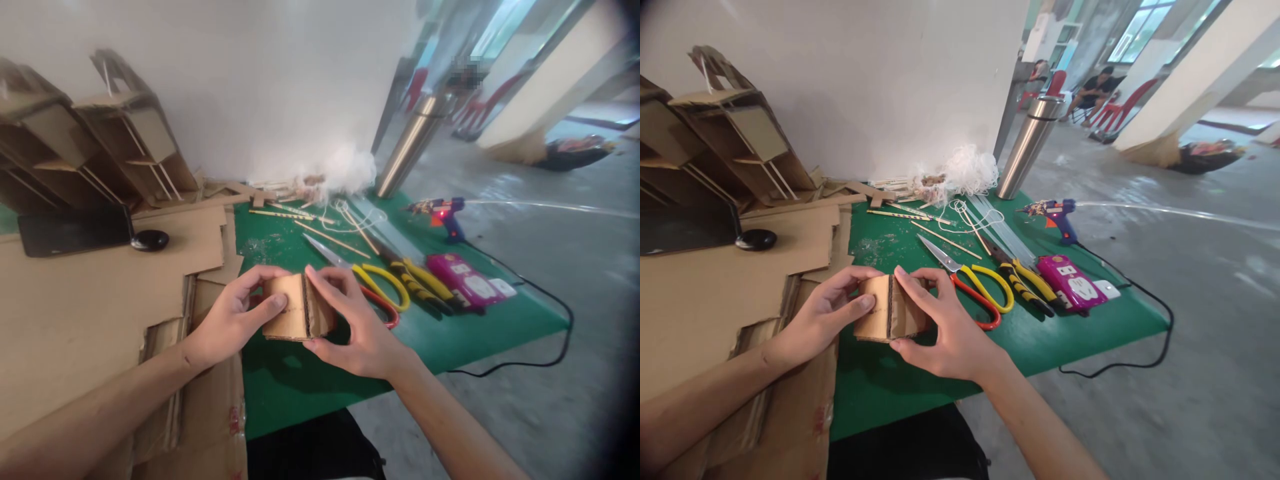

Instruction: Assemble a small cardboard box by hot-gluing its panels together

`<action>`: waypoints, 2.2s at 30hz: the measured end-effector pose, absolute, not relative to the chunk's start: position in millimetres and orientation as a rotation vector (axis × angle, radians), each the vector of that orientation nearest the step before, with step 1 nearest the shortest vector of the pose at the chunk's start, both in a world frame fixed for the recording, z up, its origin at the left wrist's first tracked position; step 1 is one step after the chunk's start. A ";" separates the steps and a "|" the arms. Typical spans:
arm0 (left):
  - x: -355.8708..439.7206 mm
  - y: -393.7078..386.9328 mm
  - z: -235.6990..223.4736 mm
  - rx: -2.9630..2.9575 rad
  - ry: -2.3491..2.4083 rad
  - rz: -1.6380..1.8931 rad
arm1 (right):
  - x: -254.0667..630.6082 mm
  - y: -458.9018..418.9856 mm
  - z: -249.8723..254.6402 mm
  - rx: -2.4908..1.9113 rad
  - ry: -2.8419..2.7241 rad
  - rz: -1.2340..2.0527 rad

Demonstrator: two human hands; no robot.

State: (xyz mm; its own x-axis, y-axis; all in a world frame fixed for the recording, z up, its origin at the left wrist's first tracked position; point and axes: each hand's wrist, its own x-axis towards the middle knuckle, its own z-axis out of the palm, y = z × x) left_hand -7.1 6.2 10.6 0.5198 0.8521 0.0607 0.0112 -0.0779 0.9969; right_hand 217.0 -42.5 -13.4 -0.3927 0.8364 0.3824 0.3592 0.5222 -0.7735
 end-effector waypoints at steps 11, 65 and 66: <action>-5.2 5.0 13.7 1.472 0.787 0.832 | 216.1 -42.2 -12.2 -0.977 -1.975 0.761; -5.0 3.9 13.5 1.494 0.811 0.804 | 213.5 -44.2 -13.1 -1.058 -2.002 0.667; -6.1 3.9 13.3 1.499 0.811 0.799 | 213.4 -44.5 -13.0 -1.084 -1.999 0.671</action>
State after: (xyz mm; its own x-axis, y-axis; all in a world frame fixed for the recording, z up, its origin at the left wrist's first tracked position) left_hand -6.1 3.9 13.3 0.5220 0.8524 0.0315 0.0445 -0.0641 0.9970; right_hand 213.4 -44.5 -13.0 -0.3582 0.8594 0.3650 0.4648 0.5032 -0.7286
